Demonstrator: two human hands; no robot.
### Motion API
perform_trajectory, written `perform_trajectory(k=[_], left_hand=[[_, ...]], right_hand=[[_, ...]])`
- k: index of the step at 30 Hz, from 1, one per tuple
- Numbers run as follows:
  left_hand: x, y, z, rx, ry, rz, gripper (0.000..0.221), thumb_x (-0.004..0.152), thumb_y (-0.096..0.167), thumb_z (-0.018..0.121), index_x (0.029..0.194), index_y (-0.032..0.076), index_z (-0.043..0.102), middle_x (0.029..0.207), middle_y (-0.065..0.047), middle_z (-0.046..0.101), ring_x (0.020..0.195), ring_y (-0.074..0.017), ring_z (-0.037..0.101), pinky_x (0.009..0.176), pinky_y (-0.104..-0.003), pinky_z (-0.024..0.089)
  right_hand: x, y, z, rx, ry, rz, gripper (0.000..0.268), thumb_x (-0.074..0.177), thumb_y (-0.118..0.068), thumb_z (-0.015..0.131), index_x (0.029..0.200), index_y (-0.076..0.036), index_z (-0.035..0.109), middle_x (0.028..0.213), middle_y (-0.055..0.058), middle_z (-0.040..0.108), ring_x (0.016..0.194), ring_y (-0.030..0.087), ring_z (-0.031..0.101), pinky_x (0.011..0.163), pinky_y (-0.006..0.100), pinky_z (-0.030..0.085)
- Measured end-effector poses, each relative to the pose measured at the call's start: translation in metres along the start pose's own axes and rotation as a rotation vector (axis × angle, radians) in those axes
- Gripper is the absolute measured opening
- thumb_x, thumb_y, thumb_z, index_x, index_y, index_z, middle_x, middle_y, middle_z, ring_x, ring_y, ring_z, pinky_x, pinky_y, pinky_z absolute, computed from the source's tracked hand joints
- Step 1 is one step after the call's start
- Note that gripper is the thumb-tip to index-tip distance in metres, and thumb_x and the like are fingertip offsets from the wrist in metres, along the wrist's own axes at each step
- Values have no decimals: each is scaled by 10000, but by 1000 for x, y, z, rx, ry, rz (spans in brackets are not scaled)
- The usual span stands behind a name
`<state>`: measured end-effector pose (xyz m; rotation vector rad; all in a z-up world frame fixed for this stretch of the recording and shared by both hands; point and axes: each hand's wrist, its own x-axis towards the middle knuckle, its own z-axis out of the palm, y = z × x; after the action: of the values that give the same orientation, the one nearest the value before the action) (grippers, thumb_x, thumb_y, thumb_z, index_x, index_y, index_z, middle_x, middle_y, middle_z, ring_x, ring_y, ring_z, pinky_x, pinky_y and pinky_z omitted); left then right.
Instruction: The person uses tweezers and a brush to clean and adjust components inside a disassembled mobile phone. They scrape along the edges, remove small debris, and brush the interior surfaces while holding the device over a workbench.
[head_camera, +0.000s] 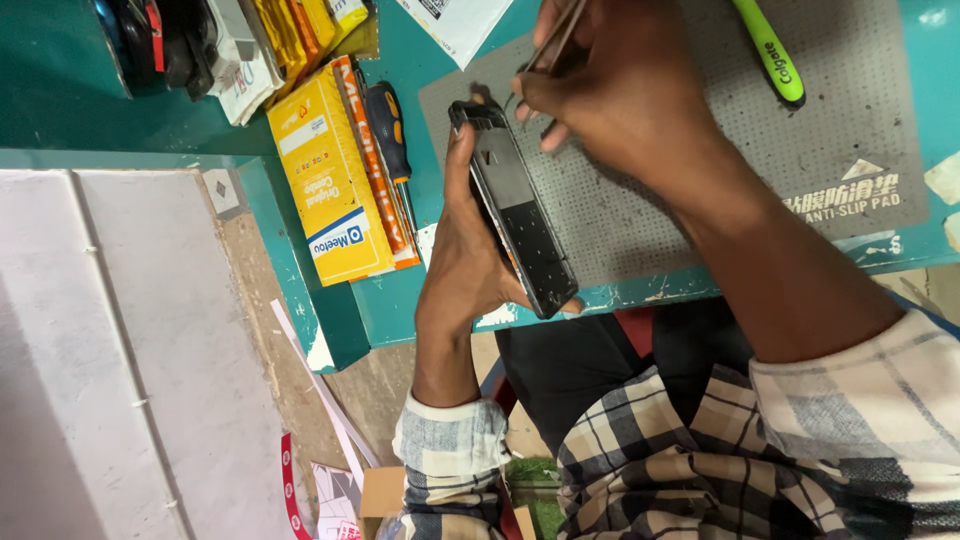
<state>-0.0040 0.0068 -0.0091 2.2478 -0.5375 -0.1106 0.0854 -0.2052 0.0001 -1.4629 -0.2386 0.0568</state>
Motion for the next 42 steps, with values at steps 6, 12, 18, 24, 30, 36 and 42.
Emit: perform_trajectory(k=[6, 12, 18, 24, 30, 36, 42], left_hand=[[1, 2, -1, 12, -1, 16, 1710, 399, 641, 974, 1621, 65, -74, 1603, -305, 359, 1486, -429, 476, 1285, -453, 402], [1, 5, -2, 33, 0, 35, 1701, 416, 615, 988, 1602, 49, -93, 1591, -270, 425, 1483, -401, 497, 1298, -437, 387], [0, 6, -2, -16, -4, -34, 1716, 391, 588, 992, 1630, 66, -74, 1570, -300, 422, 1434, -407, 550, 1262, -435, 439], [0, 4, -1, -80, -23, -76, 1692, 420, 575, 1010, 1607, 84, -92, 1546, -307, 458, 1381, -402, 608, 1210, -439, 514], [0, 1, 0, -88, -28, -71, 1709, 417, 577, 1009, 1630, 95, -94, 1548, -295, 477, 1379, -395, 619, 1227, -447, 521], [1, 2, 0, -66, -17, -46, 1716, 395, 563, 1007, 1641, 101, -79, 1568, -299, 424, 1403, -399, 580, 1250, -462, 504], [1, 6, -3, -95, -30, -61, 1687, 434, 560, 1014, 1612, 76, -92, 1607, -269, 422, 1448, -400, 552, 1245, -434, 478]], right_hand=[[0, 7, 5, -149, 44, -84, 225, 974, 36, 774, 1041, 29, 559, 780, 112, 725, 680, 171, 788, 509, 250, 567], [-1, 19, 7, -221, 101, -265, 248, 973, 24, 809, 1028, 18, 567, 775, 83, 740, 710, 149, 782, 643, 256, 597], [-4, 21, 3, -248, 98, -274, 213, 961, 25, 794, 986, 5, 583, 807, 73, 750, 758, 141, 795, 688, 245, 614], [-5, 20, 6, -289, 118, -296, 227, 944, 12, 813, 994, -6, 592, 809, 64, 752, 746, 138, 785, 667, 247, 600], [-3, 21, 6, -350, 132, -325, 266, 937, -18, 861, 993, -30, 602, 792, 52, 725, 712, 134, 758, 638, 243, 583], [-5, 21, 8, -355, 141, -338, 269, 929, -4, 863, 967, -30, 598, 786, 57, 708, 698, 137, 743, 631, 253, 571], [-3, 22, 7, -281, 113, -234, 259, 946, 11, 803, 1045, -11, 565, 782, 63, 747, 738, 141, 793, 657, 244, 615]])
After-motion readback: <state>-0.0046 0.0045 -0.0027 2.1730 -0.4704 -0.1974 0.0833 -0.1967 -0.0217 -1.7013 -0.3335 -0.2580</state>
